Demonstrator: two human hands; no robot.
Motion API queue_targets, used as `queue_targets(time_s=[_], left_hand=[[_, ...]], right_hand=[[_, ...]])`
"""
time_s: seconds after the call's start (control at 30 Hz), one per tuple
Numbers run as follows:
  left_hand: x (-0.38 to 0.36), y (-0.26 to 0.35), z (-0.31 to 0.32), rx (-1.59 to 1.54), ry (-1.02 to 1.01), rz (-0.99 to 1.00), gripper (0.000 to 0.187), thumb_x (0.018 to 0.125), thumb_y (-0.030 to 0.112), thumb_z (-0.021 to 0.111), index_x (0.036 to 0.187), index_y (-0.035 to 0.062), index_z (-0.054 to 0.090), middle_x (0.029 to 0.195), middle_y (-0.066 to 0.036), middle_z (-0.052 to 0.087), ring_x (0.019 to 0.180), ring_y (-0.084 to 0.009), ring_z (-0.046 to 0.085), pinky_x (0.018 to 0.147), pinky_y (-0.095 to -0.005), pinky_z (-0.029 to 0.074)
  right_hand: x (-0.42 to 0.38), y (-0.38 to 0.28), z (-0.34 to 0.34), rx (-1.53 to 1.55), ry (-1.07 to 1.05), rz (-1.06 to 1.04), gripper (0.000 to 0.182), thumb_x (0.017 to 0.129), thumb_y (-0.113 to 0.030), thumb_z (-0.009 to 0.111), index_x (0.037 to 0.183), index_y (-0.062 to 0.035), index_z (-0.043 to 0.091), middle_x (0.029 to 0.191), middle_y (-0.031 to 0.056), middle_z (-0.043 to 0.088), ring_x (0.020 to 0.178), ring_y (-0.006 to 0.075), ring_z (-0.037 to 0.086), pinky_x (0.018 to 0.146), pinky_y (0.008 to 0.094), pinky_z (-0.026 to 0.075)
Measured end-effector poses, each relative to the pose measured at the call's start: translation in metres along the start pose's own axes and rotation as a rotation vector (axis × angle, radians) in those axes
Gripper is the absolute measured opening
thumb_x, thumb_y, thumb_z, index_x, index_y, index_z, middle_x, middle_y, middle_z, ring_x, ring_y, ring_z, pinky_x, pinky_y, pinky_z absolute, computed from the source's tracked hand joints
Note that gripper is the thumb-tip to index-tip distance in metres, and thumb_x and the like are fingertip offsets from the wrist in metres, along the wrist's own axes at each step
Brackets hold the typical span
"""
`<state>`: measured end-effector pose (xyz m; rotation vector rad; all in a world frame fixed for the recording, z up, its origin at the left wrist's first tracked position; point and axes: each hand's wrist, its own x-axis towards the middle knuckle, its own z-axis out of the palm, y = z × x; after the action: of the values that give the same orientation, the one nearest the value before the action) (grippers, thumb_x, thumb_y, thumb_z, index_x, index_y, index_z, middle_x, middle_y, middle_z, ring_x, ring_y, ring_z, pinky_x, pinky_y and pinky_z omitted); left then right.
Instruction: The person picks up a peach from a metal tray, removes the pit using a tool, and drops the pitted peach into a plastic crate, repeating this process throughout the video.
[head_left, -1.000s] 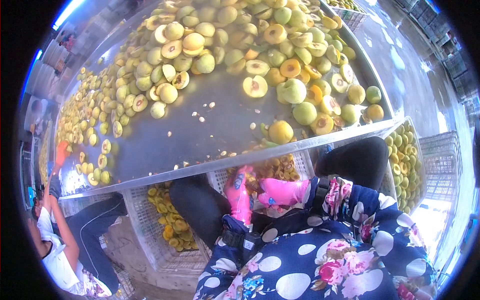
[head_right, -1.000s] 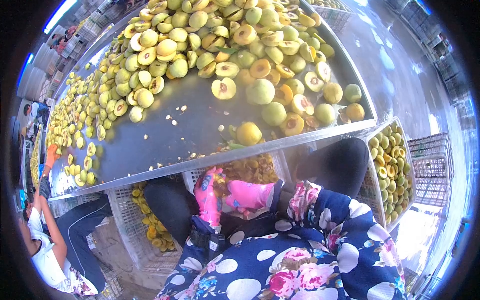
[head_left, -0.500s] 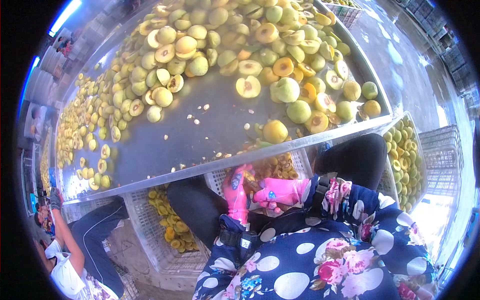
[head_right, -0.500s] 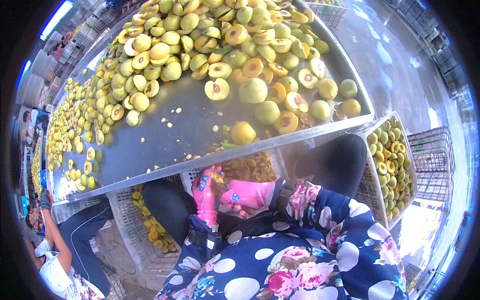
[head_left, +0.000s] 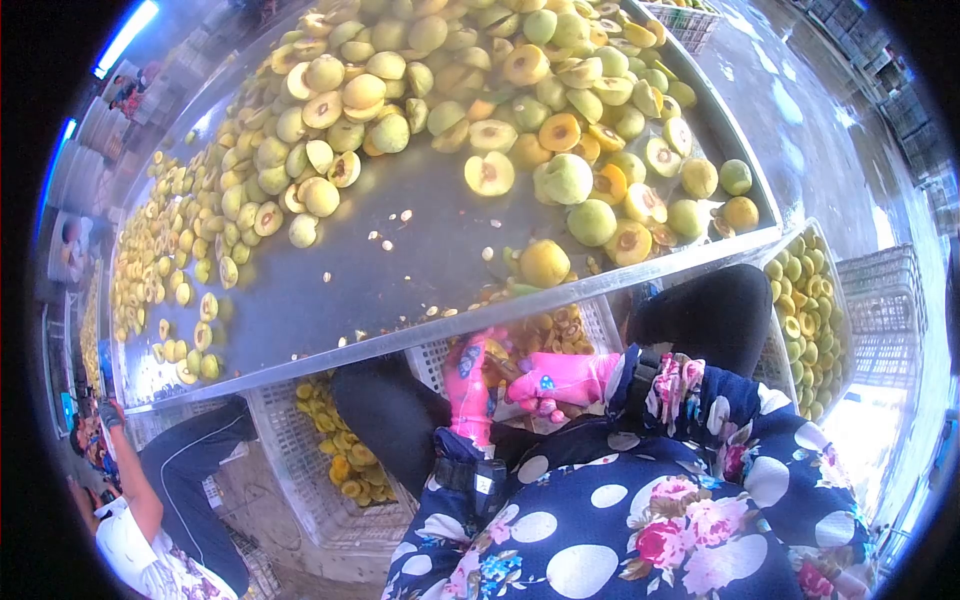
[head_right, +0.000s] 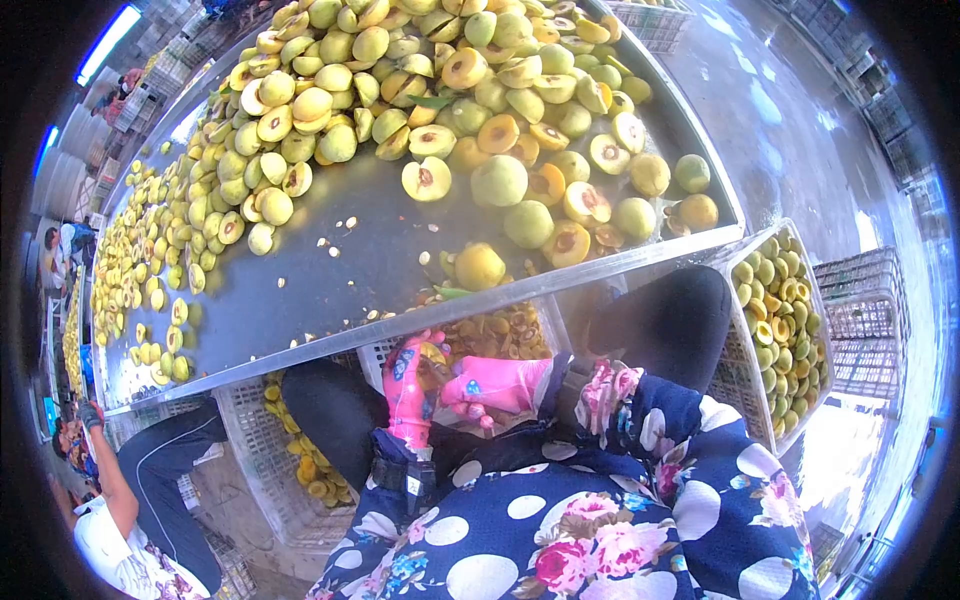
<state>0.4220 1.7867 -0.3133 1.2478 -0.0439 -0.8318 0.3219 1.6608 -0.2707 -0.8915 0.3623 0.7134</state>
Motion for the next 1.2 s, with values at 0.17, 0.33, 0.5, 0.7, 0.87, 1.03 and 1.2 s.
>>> queue_targets(time_s=[0.17,0.33,0.5,0.7,0.87,1.03,1.2], left_hand=[[0.000,-0.003,0.001,0.038,0.000,0.082,0.032,0.088,0.022,0.051,0.108,-0.0004,0.059,0.096,-0.011,0.064,0.079,-0.0178,0.059,0.072,-0.0287,0.047],[0.005,-0.011,0.000,0.042,0.062,0.158,0.032,0.088,0.023,0.050,0.108,-0.0004,0.060,0.096,-0.011,0.064,0.080,-0.0174,0.059,0.071,-0.0282,0.047],[0.003,-0.008,0.000,0.028,0.116,0.027,0.026,0.085,0.019,0.055,0.100,-0.0004,0.063,0.095,-0.012,0.065,0.079,-0.0185,0.060,0.072,-0.0292,0.048],[0.002,-0.011,-0.001,-0.013,0.086,-0.037,0.028,0.087,0.022,0.054,0.104,0.0008,0.060,0.096,-0.012,0.064,0.077,-0.0196,0.060,0.071,-0.0297,0.049],[-0.003,0.000,0.001,-0.168,-0.011,-0.072,0.039,0.092,0.027,0.045,0.120,0.0009,0.048,0.108,-0.016,0.058,0.085,-0.0237,0.059,0.074,-0.0348,0.050],[-0.005,0.008,-0.004,-0.294,-0.136,-0.405,0.039,0.092,0.028,0.045,0.119,-0.0005,0.049,0.109,-0.018,0.058,0.092,-0.0236,0.058,0.079,-0.0354,0.049],[-0.018,0.020,0.009,-0.247,-0.079,-0.285,0.036,0.091,0.024,0.047,0.115,-0.0020,0.053,0.106,-0.017,0.059,0.091,-0.0222,0.059,0.079,-0.0334,0.049]], right_hand=[[0.002,0.000,0.008,0.198,0.009,0.041,0.028,0.085,-0.021,0.051,0.061,-0.0072,0.045,0.049,-0.0018,0.040,0.041,0.0097,0.042,0.040,0.0231,0.036],[0.011,0.007,0.005,0.248,-0.022,0.028,0.026,0.085,-0.020,0.050,0.064,-0.0047,0.047,0.051,0.0004,0.041,0.041,0.0118,0.044,0.039,0.0240,0.037],[0.011,0.000,-0.001,-0.326,0.205,0.006,0.027,0.085,-0.021,0.049,0.066,-0.0014,0.049,0.053,0.0027,0.044,0.044,0.0146,0.047,0.042,0.0265,0.040],[0.014,0.010,-0.011,-0.235,0.027,-0.046,0.028,0.085,-0.021,0.049,0.065,-0.0015,0.049,0.055,0.0023,0.046,0.045,0.0123,0.048,0.042,0.0265,0.041],[0.009,0.007,-0.007,-0.137,0.063,-0.048,0.025,0.086,-0.020,0.048,0.068,-0.0026,0.049,0.055,0.0021,0.047,0.044,0.0108,0.048,0.039,0.0250,0.039],[-0.021,-0.011,0.007,-0.426,0.249,-0.006,0.023,0.088,-0.023,0.048,0.086,0.0002,0.047,0.060,0.0034,0.051,0.044,0.0126,0.051,0.040,0.0264,0.043],[-0.033,-0.009,0.021,-0.595,0.376,-0.073,0.029,0.088,-0.025,0.051,0.094,0.0033,0.044,0.064,0.0096,0.056,0.050,0.0184,0.058,0.042,0.0315,0.046]])
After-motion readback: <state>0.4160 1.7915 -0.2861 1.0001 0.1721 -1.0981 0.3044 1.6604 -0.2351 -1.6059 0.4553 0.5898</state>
